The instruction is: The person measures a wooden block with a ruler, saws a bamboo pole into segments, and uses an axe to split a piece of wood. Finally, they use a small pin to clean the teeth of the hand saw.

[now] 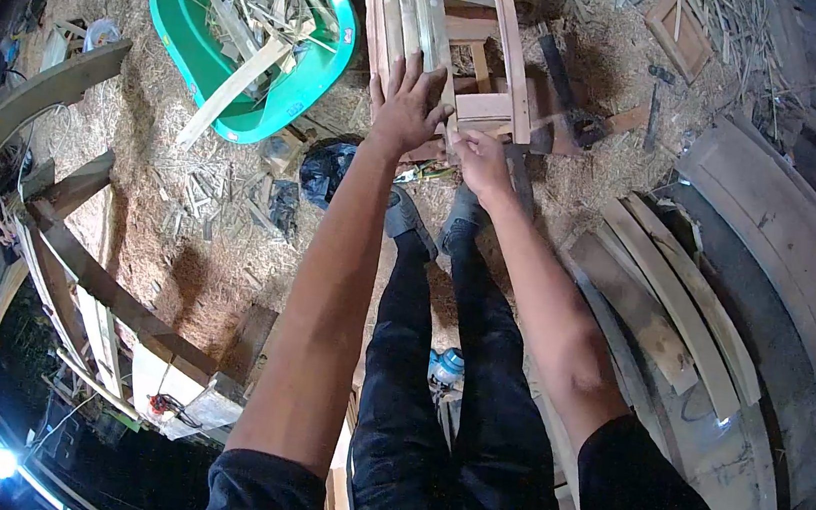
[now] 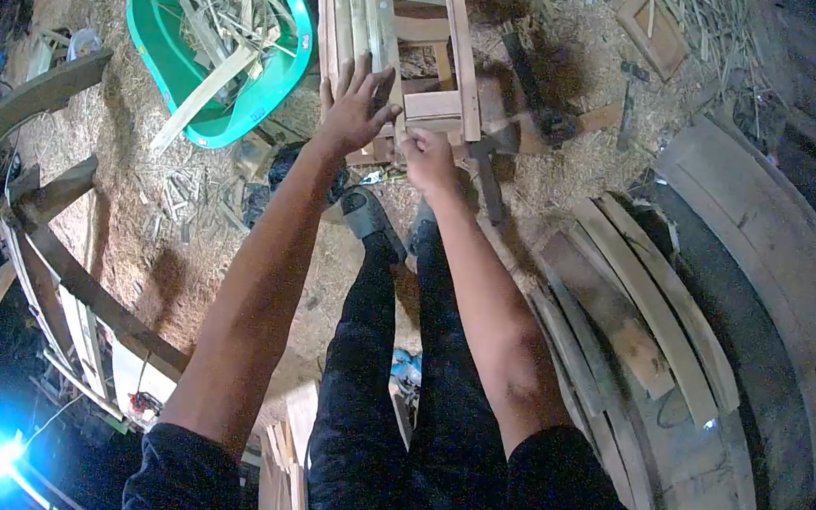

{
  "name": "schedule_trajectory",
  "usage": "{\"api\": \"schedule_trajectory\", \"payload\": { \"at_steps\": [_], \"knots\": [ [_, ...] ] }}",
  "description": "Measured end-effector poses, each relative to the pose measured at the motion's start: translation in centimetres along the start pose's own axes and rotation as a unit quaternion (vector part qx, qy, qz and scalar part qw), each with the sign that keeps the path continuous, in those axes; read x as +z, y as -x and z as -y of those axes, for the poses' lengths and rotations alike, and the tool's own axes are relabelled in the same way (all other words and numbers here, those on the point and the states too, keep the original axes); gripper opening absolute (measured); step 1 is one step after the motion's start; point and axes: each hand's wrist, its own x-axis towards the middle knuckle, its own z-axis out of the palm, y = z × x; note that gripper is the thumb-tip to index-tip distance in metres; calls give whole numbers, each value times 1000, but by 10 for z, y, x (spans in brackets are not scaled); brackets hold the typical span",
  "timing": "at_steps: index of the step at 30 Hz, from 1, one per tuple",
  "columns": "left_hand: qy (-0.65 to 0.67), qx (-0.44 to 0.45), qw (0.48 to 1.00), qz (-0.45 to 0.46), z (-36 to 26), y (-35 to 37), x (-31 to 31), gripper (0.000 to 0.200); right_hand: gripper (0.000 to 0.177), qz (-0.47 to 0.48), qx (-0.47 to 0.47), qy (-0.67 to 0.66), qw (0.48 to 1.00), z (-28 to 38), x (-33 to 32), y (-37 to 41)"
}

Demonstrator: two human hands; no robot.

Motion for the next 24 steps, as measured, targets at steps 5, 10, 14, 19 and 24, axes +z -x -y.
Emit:
{"api": "schedule_trajectory", "payload": {
  "at_steps": [5,10,14,19,24],
  "knots": [
    [2,1,1000,4,1,0,0,69,20,11,25,-80,996,20,10,9],
    [1,-1,1000,6,-2,-1,-2,66,17,24,6,-99,995,18,8,9],
    [65,10,998,-11,-1,1,-12,55,19,44,38,-156,986,30,1,16],
    [90,76,990,-82,-22,28,-52,56,25,142,71,-244,957,66,-24,49],
    [-48,244,968,-27,-49,55,-76,47,27,201,113,-222,947,86,-49,80]
  ]
}}
